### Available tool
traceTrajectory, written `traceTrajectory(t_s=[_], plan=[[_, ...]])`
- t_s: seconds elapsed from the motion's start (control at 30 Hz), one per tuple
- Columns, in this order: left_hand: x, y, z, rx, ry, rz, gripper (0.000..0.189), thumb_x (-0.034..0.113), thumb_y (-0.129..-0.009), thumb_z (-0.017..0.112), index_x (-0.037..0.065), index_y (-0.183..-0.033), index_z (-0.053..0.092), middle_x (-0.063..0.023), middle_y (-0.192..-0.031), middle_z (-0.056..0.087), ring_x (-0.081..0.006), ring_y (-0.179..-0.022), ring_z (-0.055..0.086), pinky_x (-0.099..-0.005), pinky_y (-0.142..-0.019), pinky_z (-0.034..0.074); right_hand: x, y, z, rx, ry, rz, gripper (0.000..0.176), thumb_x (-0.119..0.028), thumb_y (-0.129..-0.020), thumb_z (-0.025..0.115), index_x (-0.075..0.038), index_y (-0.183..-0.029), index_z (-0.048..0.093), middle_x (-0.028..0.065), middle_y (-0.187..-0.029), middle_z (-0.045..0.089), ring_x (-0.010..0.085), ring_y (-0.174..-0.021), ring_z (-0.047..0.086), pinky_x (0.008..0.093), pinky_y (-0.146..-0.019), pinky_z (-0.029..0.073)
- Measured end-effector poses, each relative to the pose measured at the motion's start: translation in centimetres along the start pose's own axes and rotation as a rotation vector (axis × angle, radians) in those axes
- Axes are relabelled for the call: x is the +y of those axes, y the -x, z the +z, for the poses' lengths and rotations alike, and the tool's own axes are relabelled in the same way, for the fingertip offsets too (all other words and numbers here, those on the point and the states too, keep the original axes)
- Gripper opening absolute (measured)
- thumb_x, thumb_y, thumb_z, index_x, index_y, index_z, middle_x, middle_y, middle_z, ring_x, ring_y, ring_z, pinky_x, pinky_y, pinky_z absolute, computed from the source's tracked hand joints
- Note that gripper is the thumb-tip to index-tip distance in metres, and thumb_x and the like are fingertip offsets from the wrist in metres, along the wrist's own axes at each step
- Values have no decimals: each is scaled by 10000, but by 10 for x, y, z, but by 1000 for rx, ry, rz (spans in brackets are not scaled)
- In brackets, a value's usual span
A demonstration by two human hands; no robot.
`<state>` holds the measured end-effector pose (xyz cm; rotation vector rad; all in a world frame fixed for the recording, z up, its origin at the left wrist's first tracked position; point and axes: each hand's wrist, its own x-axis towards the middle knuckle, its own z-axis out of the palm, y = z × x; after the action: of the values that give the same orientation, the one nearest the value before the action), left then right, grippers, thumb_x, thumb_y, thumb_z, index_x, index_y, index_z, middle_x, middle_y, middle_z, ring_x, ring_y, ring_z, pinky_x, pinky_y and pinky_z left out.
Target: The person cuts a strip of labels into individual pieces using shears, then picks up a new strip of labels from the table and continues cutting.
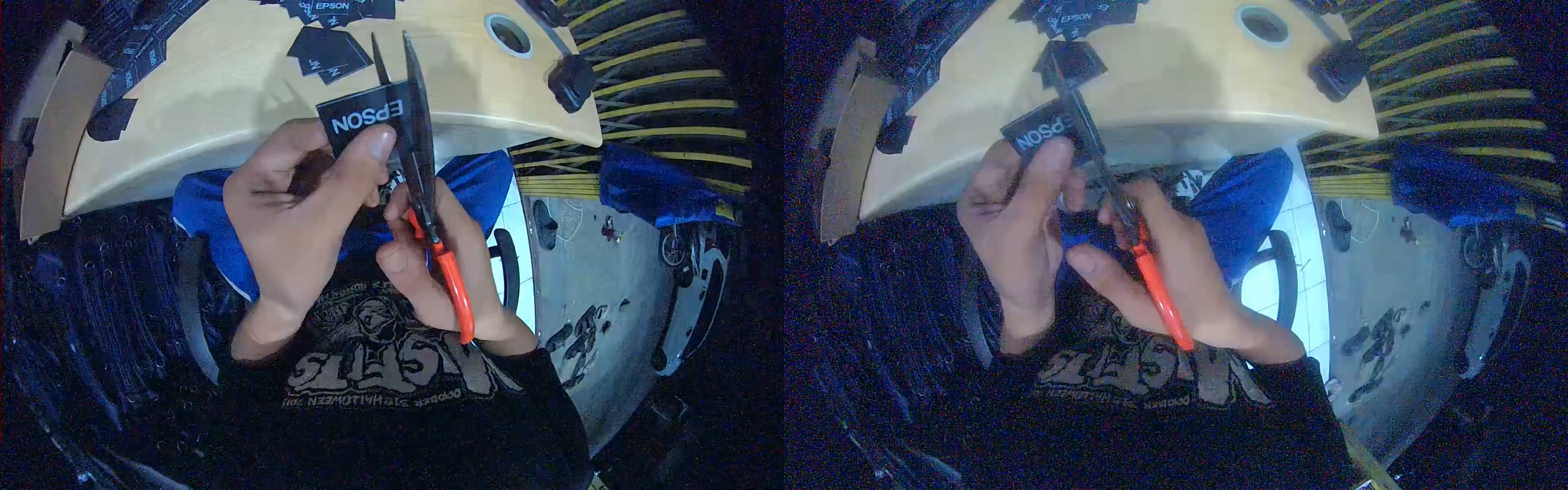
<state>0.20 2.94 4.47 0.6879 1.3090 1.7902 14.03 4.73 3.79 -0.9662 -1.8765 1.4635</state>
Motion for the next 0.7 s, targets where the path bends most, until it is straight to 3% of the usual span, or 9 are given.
traceTrajectory(t_s=[0.17,0.23,0.7], plan=[[1,0,4,44,10,26,103,50,-772,699,-11,-827,636,-34,-662,621,-50,-545,541,-168,-501,419,0,2,1,-2,39,27,380,-256,-774,704,-22,-961,470,97,-645,520,186,-549,518,297,-539,432],[-1,-1,3,31,40,24,103,49,-772,698,-10,-827,634,-36,-660,620,-52,-544,541,-168,-502,421,-2,3,3,22,-27,127,404,-389,-817,636,-36,-930,475,-1,-747,436,75,-653,400,223,-583,343],[-5,-6,0,-19,188,-3,83,18,-783,674,-27,-823,618,-60,-663,611,-82,-537,531,-193,-499,408,3,5,12,147,233,97,369,-366,-817,651,-25,-858,516,44,-578,523,116,-518,517,259,-497,418]])
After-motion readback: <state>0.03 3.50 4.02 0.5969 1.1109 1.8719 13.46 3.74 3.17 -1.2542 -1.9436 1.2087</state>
